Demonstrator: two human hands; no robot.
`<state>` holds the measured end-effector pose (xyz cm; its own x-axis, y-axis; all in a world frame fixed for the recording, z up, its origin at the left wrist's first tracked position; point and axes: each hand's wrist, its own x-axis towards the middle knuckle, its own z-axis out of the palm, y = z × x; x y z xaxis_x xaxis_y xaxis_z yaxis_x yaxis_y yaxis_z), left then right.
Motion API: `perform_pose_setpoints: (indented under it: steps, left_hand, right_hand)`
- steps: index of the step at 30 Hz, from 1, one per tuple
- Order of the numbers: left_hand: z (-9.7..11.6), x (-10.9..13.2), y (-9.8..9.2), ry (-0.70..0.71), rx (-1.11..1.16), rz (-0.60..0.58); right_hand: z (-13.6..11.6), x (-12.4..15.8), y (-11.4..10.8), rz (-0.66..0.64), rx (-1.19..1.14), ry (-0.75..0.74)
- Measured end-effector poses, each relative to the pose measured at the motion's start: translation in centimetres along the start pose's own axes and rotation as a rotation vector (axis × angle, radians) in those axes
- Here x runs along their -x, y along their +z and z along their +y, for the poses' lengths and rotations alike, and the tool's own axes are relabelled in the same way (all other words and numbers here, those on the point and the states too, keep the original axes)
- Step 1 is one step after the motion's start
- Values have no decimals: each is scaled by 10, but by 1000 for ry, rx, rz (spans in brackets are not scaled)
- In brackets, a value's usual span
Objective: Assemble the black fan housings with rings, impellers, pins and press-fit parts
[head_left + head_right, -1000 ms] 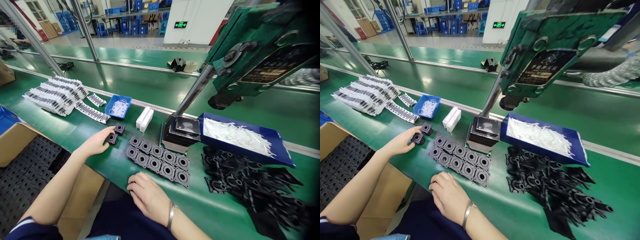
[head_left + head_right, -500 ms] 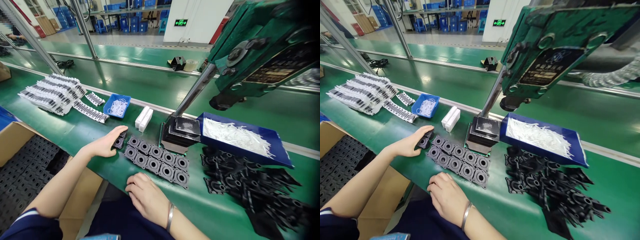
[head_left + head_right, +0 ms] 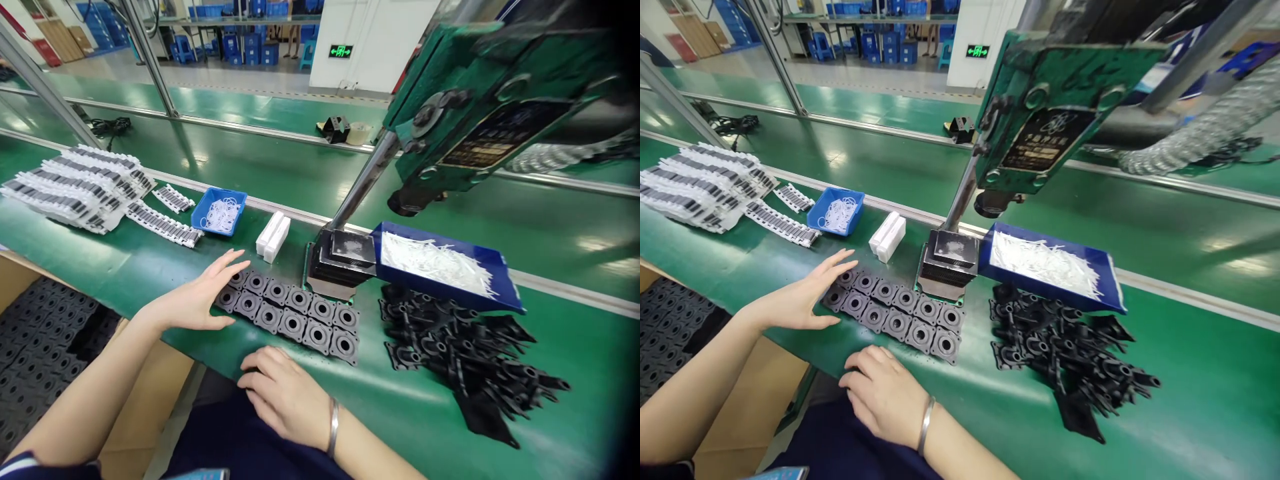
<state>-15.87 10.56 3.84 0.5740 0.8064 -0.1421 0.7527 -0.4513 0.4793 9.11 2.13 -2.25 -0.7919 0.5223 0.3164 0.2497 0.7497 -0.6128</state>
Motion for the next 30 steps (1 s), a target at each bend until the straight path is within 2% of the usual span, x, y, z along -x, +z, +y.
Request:
perform_pose_setpoints:
  steps: [2, 4, 7, 9, 12, 17, 23, 30]
  left_hand:
    - [5, -7, 1, 17, -82, 48]
    - [11, -17, 7, 44, -161, 66]
    - [19, -30, 20, 44, -228, 46]
    - [23, -35, 29, 35, -236, 38]
    - [26, -36, 38, 26, -222, 65]
    - [31, -30, 47, -1, -183, 143]
    - [42, -23, 57, -41, -188, 184]
    - [43, -20, 69, 26, -164, 222]
  right_hand:
    - [-7, 4, -20, 58, 10, -23]
    - [-7, 12, -44, 167, 107, 30]
    - [9, 25, -72, 282, 389, 258]
    - [25, 31, -79, 248, 509, 387]
    - [43, 32, -78, 119, 525, 450]
    - [46, 24, -76, 9, 531, 463]
    - [49, 29, -78, -13, 535, 410]
    - [47, 36, -69, 27, 629, 294]
